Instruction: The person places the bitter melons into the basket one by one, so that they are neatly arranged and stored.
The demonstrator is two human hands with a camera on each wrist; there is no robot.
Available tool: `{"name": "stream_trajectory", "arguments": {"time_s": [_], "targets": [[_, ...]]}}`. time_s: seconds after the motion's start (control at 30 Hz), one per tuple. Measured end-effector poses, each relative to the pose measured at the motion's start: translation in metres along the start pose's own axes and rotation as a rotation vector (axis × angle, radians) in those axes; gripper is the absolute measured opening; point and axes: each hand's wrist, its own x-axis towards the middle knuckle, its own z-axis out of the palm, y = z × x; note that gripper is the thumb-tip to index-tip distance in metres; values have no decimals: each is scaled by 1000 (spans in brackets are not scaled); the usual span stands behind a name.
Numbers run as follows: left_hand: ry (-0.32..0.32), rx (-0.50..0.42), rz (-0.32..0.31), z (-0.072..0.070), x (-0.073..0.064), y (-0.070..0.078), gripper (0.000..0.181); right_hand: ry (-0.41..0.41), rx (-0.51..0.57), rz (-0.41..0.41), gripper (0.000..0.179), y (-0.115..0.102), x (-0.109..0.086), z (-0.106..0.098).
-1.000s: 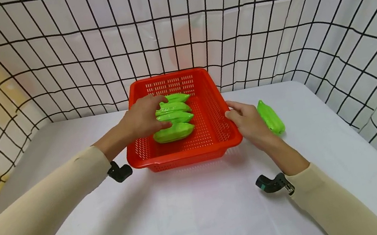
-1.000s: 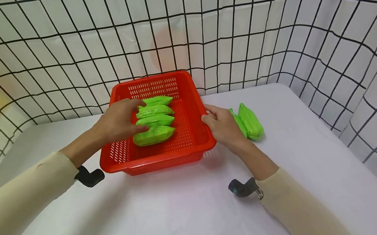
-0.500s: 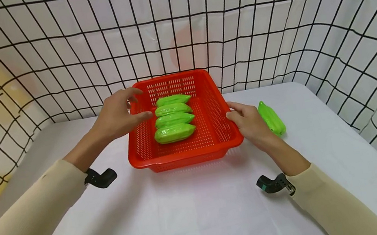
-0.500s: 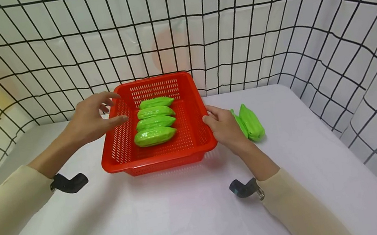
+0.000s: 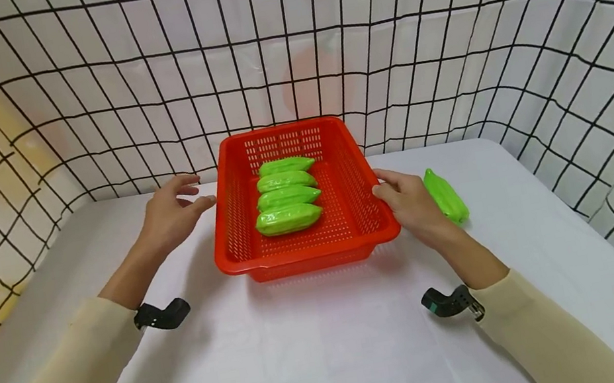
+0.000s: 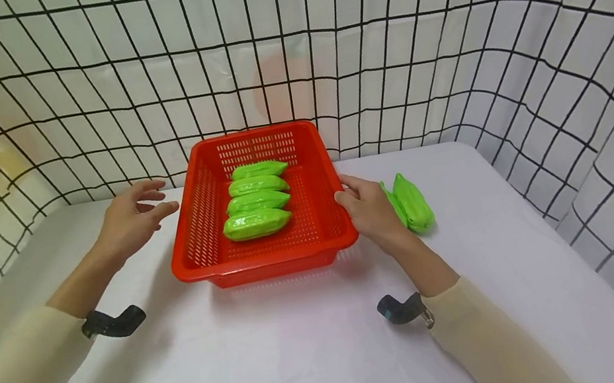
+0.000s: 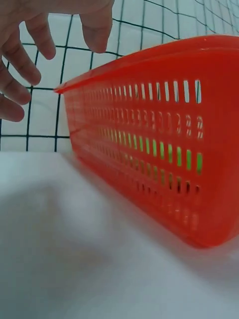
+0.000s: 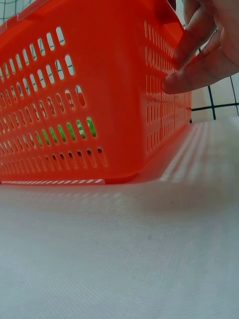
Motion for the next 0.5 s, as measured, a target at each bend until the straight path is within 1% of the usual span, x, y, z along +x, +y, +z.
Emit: {"name": "stream_trajectory", "arguments": {"time_s": [0.17, 0.27, 0.37, 0.5], "targets": [[-40, -158, -28, 11, -3, -8, 60, 1, -17, -3, 50, -1, -1, -3], [-65, -226, -37, 20, -2, -12, 60, 3, -23, -2, 50, -1, -1, -4], [-72, -299, -48, 27, -2, -15, 57, -1, -27, 2, 50, -1, -1, -3], [-73, -389, -51, 33, -5, -19, 53, -12, -23, 2, 50, -2, 1, 0]]}}
